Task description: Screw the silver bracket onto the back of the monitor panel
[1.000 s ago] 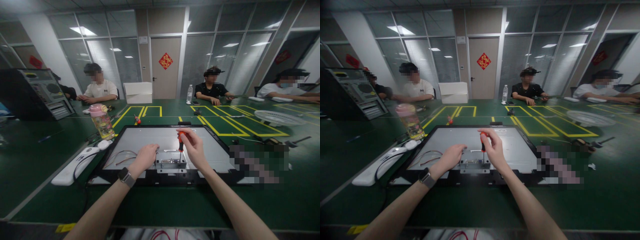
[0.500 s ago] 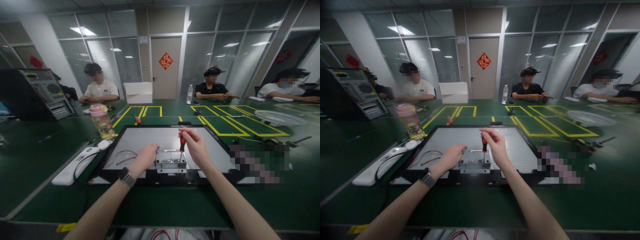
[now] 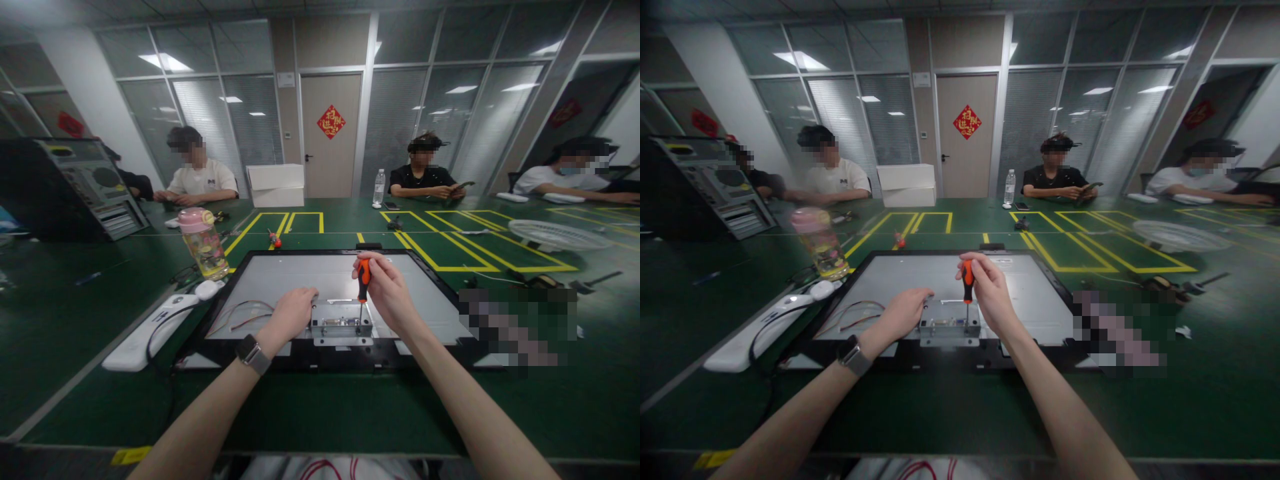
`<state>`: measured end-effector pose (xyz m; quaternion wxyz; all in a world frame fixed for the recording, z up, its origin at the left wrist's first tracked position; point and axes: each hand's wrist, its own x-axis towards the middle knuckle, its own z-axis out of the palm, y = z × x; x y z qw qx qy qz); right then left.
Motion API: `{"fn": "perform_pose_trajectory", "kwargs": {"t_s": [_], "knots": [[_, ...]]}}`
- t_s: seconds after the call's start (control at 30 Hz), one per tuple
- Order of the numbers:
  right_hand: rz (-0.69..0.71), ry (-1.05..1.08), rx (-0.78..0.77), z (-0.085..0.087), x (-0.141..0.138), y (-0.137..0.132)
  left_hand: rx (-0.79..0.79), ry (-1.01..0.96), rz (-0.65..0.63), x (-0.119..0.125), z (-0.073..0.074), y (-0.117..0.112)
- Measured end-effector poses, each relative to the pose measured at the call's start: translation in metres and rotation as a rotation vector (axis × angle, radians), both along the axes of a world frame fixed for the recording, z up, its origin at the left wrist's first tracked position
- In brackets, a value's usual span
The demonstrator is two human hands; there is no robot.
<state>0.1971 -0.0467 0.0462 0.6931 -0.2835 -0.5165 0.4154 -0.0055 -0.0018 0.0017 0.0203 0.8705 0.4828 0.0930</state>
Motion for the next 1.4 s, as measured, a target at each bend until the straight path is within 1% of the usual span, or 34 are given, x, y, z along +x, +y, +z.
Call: {"fn": "perform_pose_trajectory", "kwargs": {"t_s": [0.07, 0.23, 0.37, 0.43, 0.6, 0.8, 0.87, 1.03, 1.23, 1.3, 1.4], "knots": [[0.004, 0.004, 0.022, 0.000, 0.000, 0.001, 0.001, 0.008, -0.002, 0.000, 0.000, 0.000], [-0.063, -0.040, 0.036, -0.003, 0.001, 0.002, 0.004, 0.000, -0.002, -0.001, -0.002, 0.001], [0.032, -0.042, -0.016, -0.002, 0.000, 0.000, 0.008, 0.003, -0.004, -0.001, -0.001, 0.001], [0.046, -0.018, -0.014, -0.001, 0.000, 0.000, 0.005, 0.011, -0.005, 0.000, -0.001, 0.000], [-0.057, -0.058, 0.043, -0.002, 0.001, 0.002, -0.001, 0.014, -0.008, 0.000, 0.000, 0.000], [-0.023, -0.104, 0.037, -0.001, 0.000, -0.001, 0.002, 0.006, -0.011, 0.000, 0.001, -0.001], [-0.053, -0.138, 0.061, -0.001, 0.001, -0.001, 0.000, 0.004, -0.012, 0.000, 0.001, -0.001], [-0.200, -0.290, 0.153, -0.002, 0.001, -0.003, -0.010, 0.000, -0.001, 0.000, 0.001, -0.001], [-0.186, -0.337, 0.171, -0.001, -0.003, -0.009, 0.002, -0.010, -0.010, -0.001, 0.000, 0.000], [-0.260, -0.350, 0.198, -0.003, -0.005, -0.008, -0.002, -0.005, -0.006, -0.001, 0.000, 0.001], [-0.415, -0.394, 0.264, -0.006, -0.005, -0.007, -0.005, -0.005, -0.004, 0.000, -0.001, 0.001]]}}
